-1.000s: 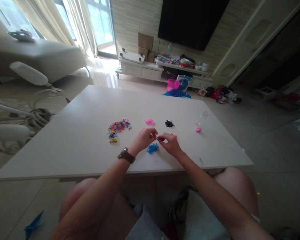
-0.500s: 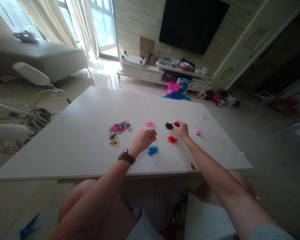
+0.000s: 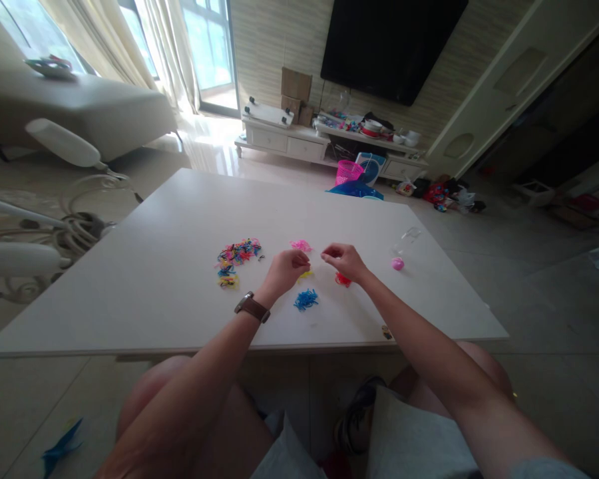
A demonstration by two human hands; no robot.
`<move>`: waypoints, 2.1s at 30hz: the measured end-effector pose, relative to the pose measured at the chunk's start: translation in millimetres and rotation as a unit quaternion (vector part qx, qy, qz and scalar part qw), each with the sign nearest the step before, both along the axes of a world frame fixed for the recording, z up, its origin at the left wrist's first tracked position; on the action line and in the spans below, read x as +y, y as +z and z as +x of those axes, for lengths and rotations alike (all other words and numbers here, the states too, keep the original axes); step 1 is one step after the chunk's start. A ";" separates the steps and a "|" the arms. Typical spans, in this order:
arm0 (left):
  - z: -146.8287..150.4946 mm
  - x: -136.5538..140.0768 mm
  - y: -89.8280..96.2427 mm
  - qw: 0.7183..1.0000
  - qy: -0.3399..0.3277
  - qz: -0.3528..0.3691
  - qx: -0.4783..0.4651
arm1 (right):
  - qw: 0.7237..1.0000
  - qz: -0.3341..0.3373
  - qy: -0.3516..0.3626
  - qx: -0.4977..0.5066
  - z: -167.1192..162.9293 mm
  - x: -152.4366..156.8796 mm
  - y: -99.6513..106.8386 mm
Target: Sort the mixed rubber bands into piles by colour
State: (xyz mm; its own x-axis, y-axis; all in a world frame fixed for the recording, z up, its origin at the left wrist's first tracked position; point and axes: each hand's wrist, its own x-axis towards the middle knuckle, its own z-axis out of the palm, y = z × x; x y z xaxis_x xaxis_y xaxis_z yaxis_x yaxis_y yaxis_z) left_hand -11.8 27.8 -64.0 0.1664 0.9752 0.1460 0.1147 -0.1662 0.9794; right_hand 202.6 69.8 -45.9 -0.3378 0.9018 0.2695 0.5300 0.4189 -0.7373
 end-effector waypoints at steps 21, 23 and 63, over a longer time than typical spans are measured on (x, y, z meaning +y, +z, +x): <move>-6.2 16.1 0.9 1.000 0.015 -0.008 0.013 | 0.998 0.043 -0.002 0.037 -28.2 -29.4 4.2; -12.1 27.1 -3.1 0.995 0.066 -0.003 0.079 | 0.996 0.082 -0.025 0.028 -20.4 -32.1 3.4; -22.8 47.7 -23.2 0.966 0.043 -0.025 0.253 | 0.964 0.208 -0.150 -0.076 24.5 -95.7 -64.8</move>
State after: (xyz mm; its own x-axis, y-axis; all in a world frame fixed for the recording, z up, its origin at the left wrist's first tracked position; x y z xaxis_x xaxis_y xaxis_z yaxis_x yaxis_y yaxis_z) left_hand -34.6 75.5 -87.1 0.1232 0.9922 0.0202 0.5921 -0.0898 0.8009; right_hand 227.1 -26.0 -110.6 -0.1431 0.7894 0.5969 0.7616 0.4730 -0.4430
